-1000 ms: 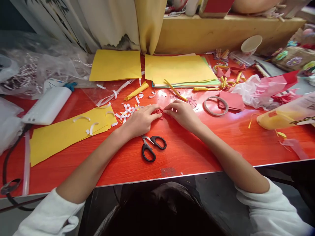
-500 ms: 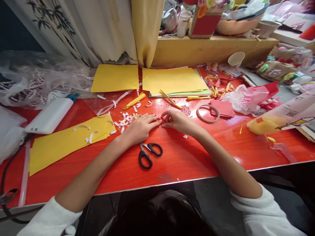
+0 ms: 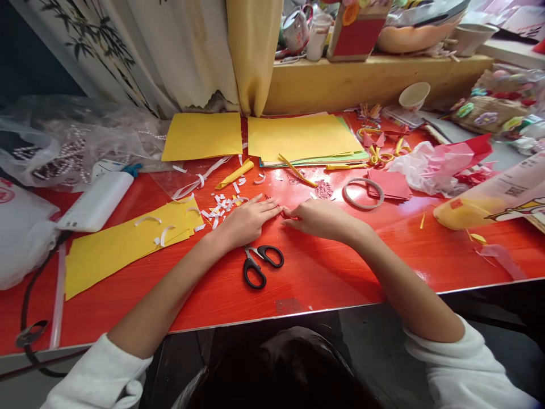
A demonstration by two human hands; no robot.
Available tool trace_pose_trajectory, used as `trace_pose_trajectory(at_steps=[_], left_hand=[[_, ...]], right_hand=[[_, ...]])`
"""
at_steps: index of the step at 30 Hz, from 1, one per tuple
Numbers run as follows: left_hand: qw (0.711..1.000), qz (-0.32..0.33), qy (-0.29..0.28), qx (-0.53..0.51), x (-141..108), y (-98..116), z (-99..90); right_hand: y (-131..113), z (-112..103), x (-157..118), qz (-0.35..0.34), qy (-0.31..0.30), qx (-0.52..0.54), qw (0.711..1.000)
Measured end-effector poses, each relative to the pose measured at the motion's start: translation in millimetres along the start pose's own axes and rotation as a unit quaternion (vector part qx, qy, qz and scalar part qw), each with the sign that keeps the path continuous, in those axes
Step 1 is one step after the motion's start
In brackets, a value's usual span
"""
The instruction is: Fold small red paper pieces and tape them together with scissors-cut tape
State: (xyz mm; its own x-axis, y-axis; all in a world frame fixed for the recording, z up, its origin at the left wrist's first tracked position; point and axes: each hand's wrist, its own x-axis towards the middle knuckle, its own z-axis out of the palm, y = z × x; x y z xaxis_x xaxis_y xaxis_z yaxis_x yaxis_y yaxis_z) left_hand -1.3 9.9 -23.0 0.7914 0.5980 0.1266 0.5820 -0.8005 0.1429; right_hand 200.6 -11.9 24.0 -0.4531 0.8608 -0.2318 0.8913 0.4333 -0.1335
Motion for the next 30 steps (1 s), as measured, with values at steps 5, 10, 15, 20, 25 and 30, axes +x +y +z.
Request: trace_pose_trajectory(at_steps=[5,10,15,20,25,30], left_hand=[[1.0,0.002,-0.028,0.004,-1,-3,-2.8],[0.999,0.011,-0.003,0.03,1,1,-0.4],[0.997,0.018,-0.001,0.069,2,8,0.4],[0.996,0.024,-0.029,0.076,4,6,-4.6],[0.997,0.012,-0.062,0.054,5,5,-9.4],[0.997,0.008,-0.041,0.068,7,13,-6.5]], right_hand=[[19,-7,-10,-0.02,0.002,0.04,0.999],[16,-8,-19,-0.036,-0.026,0.025,0.999],[13,-6,-16,-0.029,0.007,-0.003,1.0],[8,-4,-10,-0.011,-0.01,-0.025,1.0],[-15,-1,-8,0.003,0.002,-0.085,0.996],[-35,7,-6,0.007,0.032,-0.11,0.993]])
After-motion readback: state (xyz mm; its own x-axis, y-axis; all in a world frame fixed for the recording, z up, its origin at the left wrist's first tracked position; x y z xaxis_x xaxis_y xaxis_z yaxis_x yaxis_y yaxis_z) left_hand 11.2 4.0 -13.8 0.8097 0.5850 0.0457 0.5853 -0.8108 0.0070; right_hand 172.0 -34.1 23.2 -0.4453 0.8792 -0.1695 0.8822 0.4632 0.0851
